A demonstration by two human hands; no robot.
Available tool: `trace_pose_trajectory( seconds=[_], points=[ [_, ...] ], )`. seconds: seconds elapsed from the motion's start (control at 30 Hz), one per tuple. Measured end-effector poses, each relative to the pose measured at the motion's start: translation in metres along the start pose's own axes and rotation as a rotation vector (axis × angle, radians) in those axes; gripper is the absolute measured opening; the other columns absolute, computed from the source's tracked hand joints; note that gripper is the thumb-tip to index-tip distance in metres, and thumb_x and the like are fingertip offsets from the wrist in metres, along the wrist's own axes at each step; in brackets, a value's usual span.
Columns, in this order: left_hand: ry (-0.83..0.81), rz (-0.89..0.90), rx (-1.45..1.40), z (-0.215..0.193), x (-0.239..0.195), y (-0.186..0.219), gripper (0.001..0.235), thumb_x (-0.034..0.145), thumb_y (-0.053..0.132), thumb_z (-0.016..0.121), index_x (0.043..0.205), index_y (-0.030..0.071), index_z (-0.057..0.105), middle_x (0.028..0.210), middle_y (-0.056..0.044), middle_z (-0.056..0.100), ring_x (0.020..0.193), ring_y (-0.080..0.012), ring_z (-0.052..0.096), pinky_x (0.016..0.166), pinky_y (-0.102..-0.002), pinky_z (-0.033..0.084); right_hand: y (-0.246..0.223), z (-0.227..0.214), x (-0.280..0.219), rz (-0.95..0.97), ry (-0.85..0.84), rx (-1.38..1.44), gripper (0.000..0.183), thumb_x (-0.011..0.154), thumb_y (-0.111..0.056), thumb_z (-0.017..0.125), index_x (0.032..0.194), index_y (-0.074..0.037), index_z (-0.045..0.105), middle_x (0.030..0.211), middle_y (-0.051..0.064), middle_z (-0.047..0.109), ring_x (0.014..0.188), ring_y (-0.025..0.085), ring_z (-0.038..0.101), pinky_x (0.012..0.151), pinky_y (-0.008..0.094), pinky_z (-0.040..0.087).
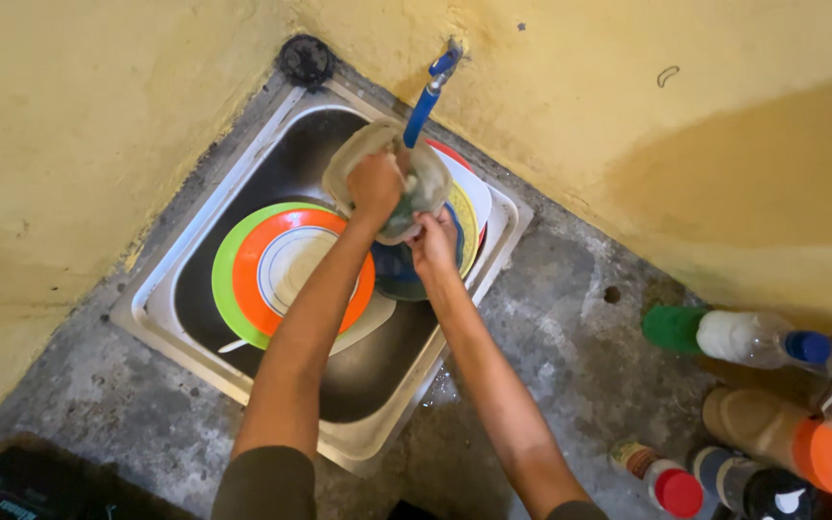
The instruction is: The person washes a variety of dishes including plates, bowls, and a metal tray using a green sponge and soapy water in a sink, handling each item one at a time and rinsing them under a running faucet.
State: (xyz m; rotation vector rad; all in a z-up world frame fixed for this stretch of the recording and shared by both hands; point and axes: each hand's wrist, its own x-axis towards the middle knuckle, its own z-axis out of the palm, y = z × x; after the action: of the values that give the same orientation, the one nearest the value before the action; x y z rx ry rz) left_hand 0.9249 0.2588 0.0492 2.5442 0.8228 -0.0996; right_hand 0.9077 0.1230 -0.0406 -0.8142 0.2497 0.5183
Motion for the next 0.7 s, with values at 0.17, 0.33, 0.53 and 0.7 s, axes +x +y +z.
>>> trace_pose_trajectory(
  seconds=[0.17,0.33,0.53,0.7],
  points=[
    [0.248,0.751,0.171,-0.022,-0.026,-0.008,0.048,0.076,0.041,0.067,0.119,0.022,0.072,0.128,-0.017,0.065,0.113,-0.0433,0.063,0.075,-0.060,0.051,-0.003,-0.025,0.022,-0.058,-0.050,-0.023,0.021,0.088,0.000,0.060,0.104,-0.013,0.065,0.091,0.002,0.069,0.073,0.014,0.065,0.054,0.028,0.049],
    [-0.064,0.592,-0.054,-0.033,-0.004,-0.028,0.036,0.111,0.045,0.050,0.128,0.022,0.071,0.130,-0.018,0.065,0.115,-0.0372,0.065,0.094,-0.051,0.054,-0.010,-0.013,-0.004,0.040,-0.045,0.006,0.023,0.081,0.002,0.056,0.099,-0.011,0.062,0.090,0.003,0.070,0.077,0.018,0.071,0.063,0.036,0.061],
    [-0.044,0.191,0.227,-0.036,-0.026,0.001,0.052,0.106,0.063,0.057,0.123,0.015,0.068,0.123,-0.015,0.073,0.115,-0.0324,0.070,0.091,-0.049,0.055,-0.014,0.005,0.009,0.005,-0.044,-0.038,0.017,0.086,0.000,0.063,0.099,-0.012,0.063,0.083,0.003,0.068,0.063,0.016,0.063,0.050,0.030,0.050],
    [0.199,0.815,0.187,-0.004,0.002,-0.041,0.025,0.087,0.023,0.065,0.110,0.027,0.074,0.129,-0.015,0.063,0.109,-0.0437,0.061,0.081,-0.046,0.058,-0.012,-0.018,0.009,0.018,-0.082,-0.053,0.016,0.085,0.000,0.062,0.095,-0.013,0.062,0.081,0.003,0.068,0.058,0.016,0.061,0.046,0.031,0.048]
  ],
)
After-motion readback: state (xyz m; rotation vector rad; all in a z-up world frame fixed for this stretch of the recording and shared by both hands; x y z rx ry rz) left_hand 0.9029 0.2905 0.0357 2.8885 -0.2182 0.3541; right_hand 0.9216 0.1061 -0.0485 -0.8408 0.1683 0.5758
